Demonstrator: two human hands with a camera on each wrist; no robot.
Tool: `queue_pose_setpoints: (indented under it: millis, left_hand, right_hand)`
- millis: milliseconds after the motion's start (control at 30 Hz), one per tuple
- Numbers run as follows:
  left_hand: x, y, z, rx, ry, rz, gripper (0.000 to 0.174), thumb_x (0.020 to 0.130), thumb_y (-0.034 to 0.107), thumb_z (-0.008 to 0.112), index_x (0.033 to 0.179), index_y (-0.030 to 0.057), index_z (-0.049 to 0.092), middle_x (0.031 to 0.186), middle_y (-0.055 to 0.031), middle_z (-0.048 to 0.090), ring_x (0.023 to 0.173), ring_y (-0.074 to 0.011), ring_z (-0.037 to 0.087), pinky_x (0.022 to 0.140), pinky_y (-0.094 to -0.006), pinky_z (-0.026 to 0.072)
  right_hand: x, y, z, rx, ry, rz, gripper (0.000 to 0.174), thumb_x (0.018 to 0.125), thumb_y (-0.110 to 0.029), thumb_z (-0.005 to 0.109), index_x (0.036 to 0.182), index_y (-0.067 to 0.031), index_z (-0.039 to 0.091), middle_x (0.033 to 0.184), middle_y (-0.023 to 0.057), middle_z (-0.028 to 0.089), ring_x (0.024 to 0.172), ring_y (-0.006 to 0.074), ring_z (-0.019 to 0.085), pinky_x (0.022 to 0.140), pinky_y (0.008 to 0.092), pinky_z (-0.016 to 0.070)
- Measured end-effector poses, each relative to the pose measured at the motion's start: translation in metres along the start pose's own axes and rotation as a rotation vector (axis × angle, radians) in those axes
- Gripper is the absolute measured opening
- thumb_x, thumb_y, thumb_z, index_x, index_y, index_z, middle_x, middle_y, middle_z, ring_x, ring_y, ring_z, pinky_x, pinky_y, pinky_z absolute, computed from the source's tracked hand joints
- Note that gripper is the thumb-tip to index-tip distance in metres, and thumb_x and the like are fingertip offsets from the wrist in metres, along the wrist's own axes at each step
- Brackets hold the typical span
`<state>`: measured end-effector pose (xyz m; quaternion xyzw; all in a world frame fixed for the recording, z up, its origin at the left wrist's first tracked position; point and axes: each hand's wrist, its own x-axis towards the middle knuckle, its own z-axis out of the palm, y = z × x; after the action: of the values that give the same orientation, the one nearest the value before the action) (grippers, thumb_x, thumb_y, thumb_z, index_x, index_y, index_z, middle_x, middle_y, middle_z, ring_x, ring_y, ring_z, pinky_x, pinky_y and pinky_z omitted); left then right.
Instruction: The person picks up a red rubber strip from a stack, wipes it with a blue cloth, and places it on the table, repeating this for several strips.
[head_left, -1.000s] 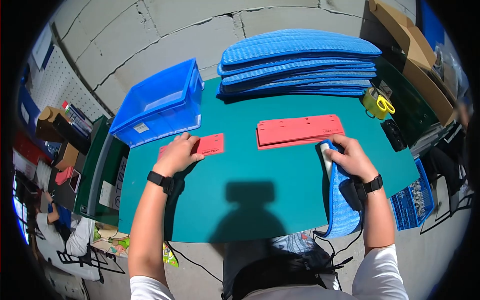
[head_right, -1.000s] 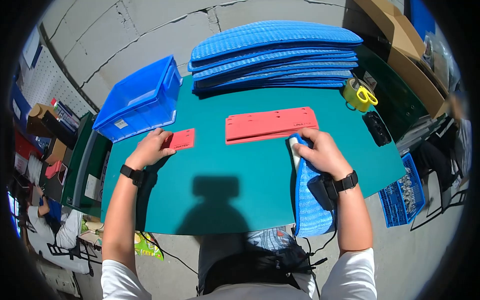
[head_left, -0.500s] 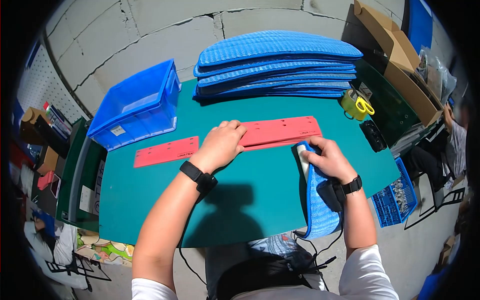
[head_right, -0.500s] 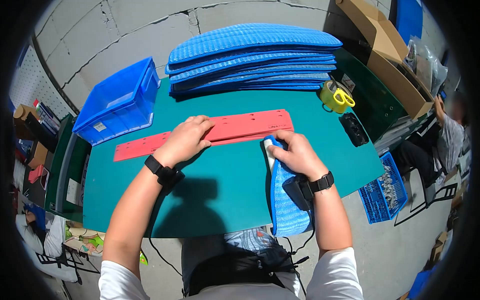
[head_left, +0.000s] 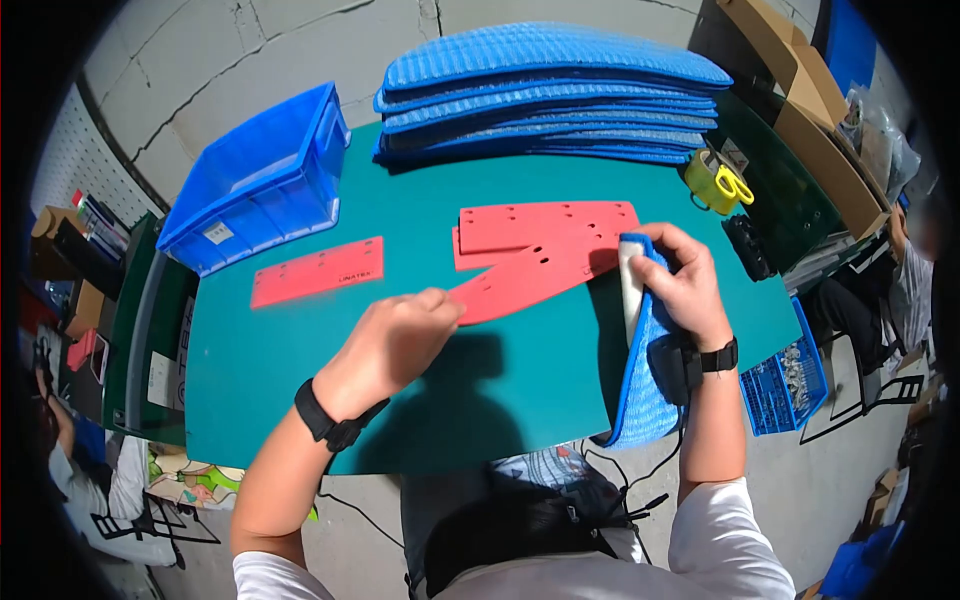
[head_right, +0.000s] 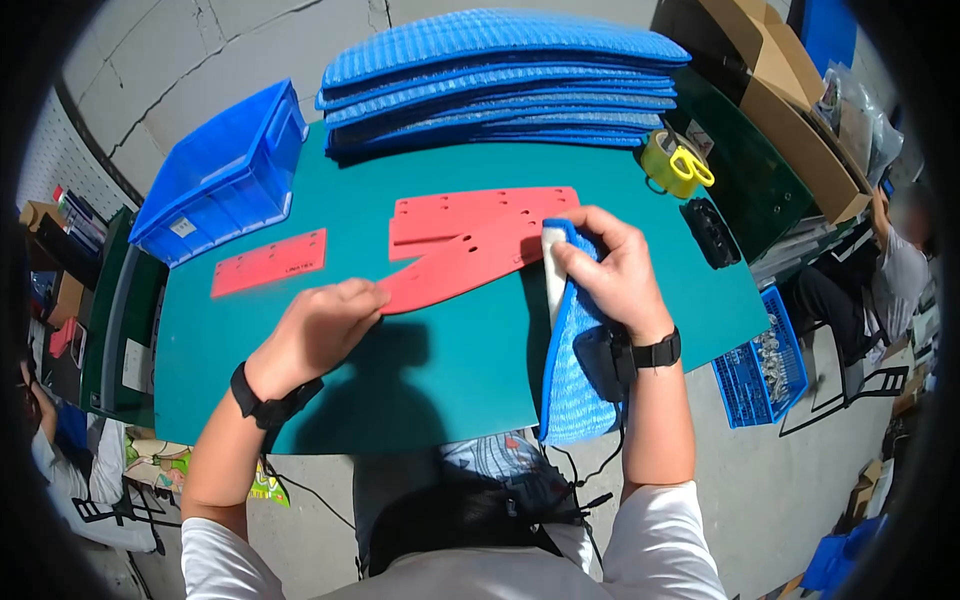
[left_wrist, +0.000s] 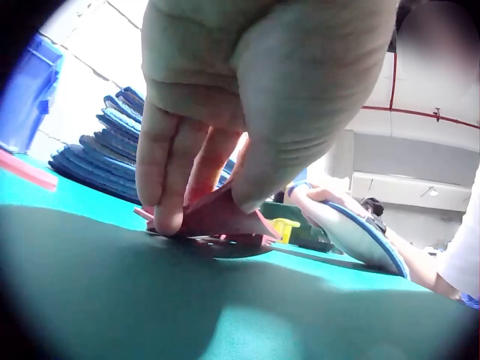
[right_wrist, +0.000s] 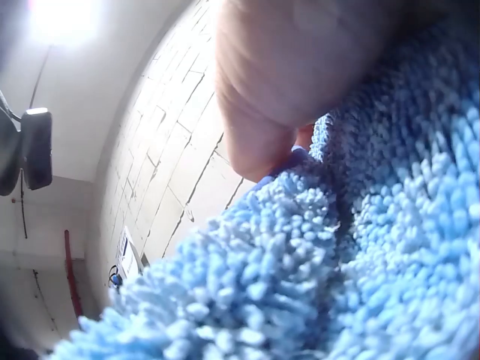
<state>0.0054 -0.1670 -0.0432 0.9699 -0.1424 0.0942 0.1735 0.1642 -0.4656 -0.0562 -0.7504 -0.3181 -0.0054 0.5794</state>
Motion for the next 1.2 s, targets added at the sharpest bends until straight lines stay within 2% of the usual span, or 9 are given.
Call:
queue_pose_setpoints:
  millis: [133,200,267,367,467,500,633,1067,1200]
  left_hand:
    - [-0.020,0.004,-0.003,0.057,-0.108,-0.040,0.016,0.087,0.006,0.065,0.102,0.0012,0.065,0.099,-0.0162,0.065,0.089,-0.0354,0.063,0.074,-0.0413,0.0525]
    - [-0.025,0.004,-0.006,0.018,-0.100,-0.060,0.022,0.083,0.005,0.068,0.105,0.0018,0.065,0.102,-0.0137,0.066,0.090,-0.0351,0.063,0.076,-0.0408,0.0525]
    - [-0.030,0.003,-0.010,-0.028,-0.078,0.027,0.028,0.081,0.006,0.071,0.108,0.0024,0.065,0.107,-0.0127,0.065,0.093,-0.0348,0.063,0.077,-0.0404,0.0522]
    - [-0.031,-0.004,-0.017,-0.230,-0.135,-0.008,0.032,0.079,0.007,0.073,0.109,0.0017,0.065,0.110,-0.0141,0.063,0.096,-0.0348,0.062,0.079,-0.0401,0.0518]
    - [-0.017,-0.025,-0.022,-0.145,-0.110,0.013,0.035,0.078,0.007,0.074,0.111,0.0008,0.064,0.110,-0.0162,0.061,0.099,-0.0351,0.061,0.081,-0.0406,0.0509]
    - [-0.012,-0.029,-0.022,-0.047,-0.120,-0.020,0.038,0.077,0.012,0.076,0.111,-0.0002,0.063,0.105,-0.0162,0.061,0.095,-0.0362,0.061,0.081,-0.0420,0.0501]
    - [-0.003,-0.033,-0.017,-0.035,-0.219,-0.159,0.040,0.076,0.024,0.079,0.103,0.0006,0.060,0.100,-0.0158,0.062,0.095,-0.0363,0.060,0.078,-0.0428,0.0484]
    - [-0.018,-0.045,0.001,-0.121,-0.102,-0.152,0.040,0.074,0.023,0.081,0.095,0.0015,0.054,0.092,-0.0152,0.063,0.093,-0.0358,0.060,0.079,-0.0439,0.0464]
    - [-0.019,-0.051,0.009,-0.125,-0.060,-0.134,0.040,0.073,0.026,0.081,0.091,0.0018,0.054,0.091,-0.0151,0.062,0.091,-0.0359,0.059,0.077,-0.0442,0.0456]
  right_hand:
    - [0.002,0.001,0.001,0.003,-0.007,0.018,0.021,0.084,-0.011,0.066,0.102,-0.0003,0.067,0.088,0.0006,0.067,0.083,0.0077,0.060,0.079,0.0248,0.0491]
    - [0.003,0.004,0.001,-0.032,-0.021,0.013,0.022,0.084,-0.011,0.066,0.103,-0.0005,0.067,0.089,0.0009,0.067,0.083,0.0077,0.060,0.078,0.0249,0.0491]
    - [0.004,0.011,0.003,0.013,-0.047,0.047,0.022,0.085,-0.012,0.067,0.104,-0.0009,0.067,0.088,0.0011,0.067,0.082,0.0078,0.060,0.077,0.0251,0.0492]
    - [0.006,0.009,0.007,-0.089,-0.093,0.066,0.023,0.086,-0.014,0.066,0.105,-0.0009,0.067,0.088,0.0031,0.067,0.081,0.0090,0.061,0.075,0.0255,0.0499]
    - [0.007,0.012,0.008,-0.179,-0.145,0.067,0.023,0.088,-0.016,0.065,0.105,-0.0007,0.067,0.087,0.0051,0.067,0.079,0.0103,0.061,0.074,0.0263,0.0504]
    - [0.007,0.014,0.008,-0.172,-0.154,0.077,0.024,0.087,-0.016,0.065,0.106,-0.0006,0.067,0.087,0.0051,0.068,0.080,0.0106,0.061,0.074,0.0267,0.0504]
    - [0.009,0.017,0.010,-0.201,-0.176,0.115,0.024,0.087,-0.016,0.065,0.105,-0.0003,0.067,0.087,0.0049,0.067,0.080,0.0113,0.062,0.074,0.0278,0.0506]
    - [0.012,0.015,0.016,-0.213,-0.249,0.168,0.022,0.086,-0.012,0.066,0.104,0.0014,0.066,0.090,0.0035,0.066,0.084,0.0110,0.059,0.079,0.0271,0.0482]
    - [0.018,-0.013,0.042,-0.356,-0.292,0.039,0.022,0.087,-0.015,0.066,0.102,0.0009,0.067,0.089,0.0109,0.069,0.082,0.0177,0.065,0.075,0.0303,0.0506]
